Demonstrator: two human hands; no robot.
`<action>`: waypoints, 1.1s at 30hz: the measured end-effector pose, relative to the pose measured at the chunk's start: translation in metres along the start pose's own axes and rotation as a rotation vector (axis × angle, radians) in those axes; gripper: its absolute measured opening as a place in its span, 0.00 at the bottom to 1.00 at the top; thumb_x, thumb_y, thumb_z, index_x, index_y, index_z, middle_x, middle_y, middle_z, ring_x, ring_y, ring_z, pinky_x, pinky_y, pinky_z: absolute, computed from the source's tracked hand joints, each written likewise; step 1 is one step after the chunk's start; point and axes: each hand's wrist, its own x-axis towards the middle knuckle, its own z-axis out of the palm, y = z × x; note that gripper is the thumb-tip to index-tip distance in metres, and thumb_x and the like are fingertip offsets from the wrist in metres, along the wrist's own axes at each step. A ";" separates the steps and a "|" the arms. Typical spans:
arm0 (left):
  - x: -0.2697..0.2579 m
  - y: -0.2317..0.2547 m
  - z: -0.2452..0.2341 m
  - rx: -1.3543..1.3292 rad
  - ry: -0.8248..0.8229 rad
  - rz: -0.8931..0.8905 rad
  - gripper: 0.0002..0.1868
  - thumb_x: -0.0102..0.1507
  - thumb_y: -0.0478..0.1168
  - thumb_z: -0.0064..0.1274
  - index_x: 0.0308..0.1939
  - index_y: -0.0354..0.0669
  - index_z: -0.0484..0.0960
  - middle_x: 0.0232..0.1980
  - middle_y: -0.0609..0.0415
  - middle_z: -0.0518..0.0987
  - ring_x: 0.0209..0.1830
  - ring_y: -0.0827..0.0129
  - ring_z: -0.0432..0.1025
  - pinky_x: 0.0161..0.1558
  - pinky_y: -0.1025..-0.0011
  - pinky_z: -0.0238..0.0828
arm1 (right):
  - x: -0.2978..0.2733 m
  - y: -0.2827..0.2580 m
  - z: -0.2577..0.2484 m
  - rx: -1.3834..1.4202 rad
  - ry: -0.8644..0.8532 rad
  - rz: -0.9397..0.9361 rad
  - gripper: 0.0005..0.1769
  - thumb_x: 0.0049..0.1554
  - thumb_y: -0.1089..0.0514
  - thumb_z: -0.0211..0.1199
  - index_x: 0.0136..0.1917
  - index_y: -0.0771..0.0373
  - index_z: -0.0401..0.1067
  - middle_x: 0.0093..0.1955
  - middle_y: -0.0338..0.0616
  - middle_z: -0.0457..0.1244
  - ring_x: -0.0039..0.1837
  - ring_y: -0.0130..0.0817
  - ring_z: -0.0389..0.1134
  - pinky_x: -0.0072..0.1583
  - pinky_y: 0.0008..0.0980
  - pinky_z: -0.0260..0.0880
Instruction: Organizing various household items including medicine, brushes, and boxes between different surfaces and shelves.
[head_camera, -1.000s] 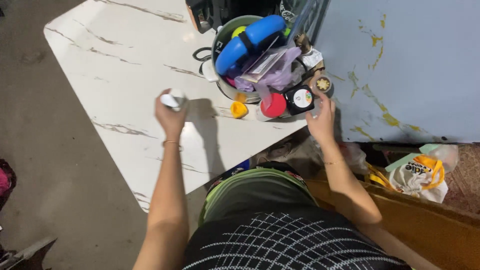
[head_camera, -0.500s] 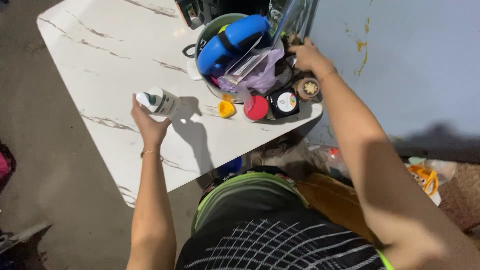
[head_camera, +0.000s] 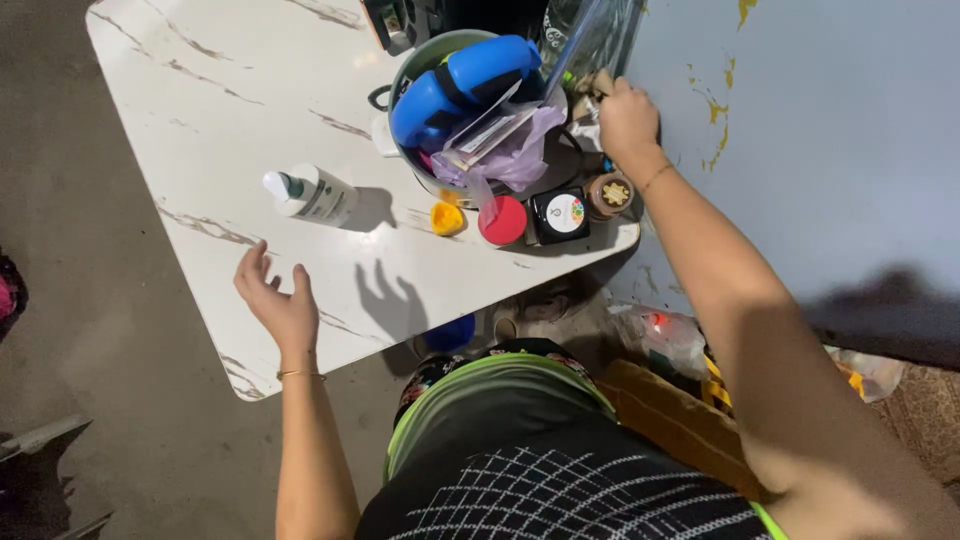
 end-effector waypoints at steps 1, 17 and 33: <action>-0.003 0.005 0.003 0.000 0.000 -0.001 0.31 0.66 0.29 0.56 0.73 0.40 0.66 0.73 0.42 0.60 0.72 0.51 0.65 0.68 0.56 0.68 | -0.004 0.000 -0.007 0.000 -0.001 -0.001 0.08 0.47 0.67 0.63 0.42 0.68 0.78 0.56 0.55 0.64 0.55 0.55 0.68 0.52 0.48 0.75; -0.034 0.173 0.077 -0.747 -0.495 0.336 0.17 0.67 0.29 0.57 0.59 0.36 0.78 0.60 0.48 0.78 0.60 0.63 0.76 0.62 0.68 0.77 | -0.073 -0.030 -0.237 0.169 0.570 0.067 0.09 0.52 0.73 0.63 0.47 0.70 0.78 0.58 0.58 0.64 0.58 0.57 0.66 0.58 0.51 0.70; -0.008 0.053 0.054 -1.523 -0.476 -0.535 0.16 0.67 0.45 0.54 0.52 0.37 0.79 0.47 0.55 0.83 0.45 0.69 0.79 0.50 0.67 0.75 | -0.087 -0.269 -0.260 0.728 0.244 -0.813 0.16 0.48 0.63 0.69 0.52 0.63 0.79 0.66 0.58 0.62 0.63 0.56 0.64 0.64 0.49 0.66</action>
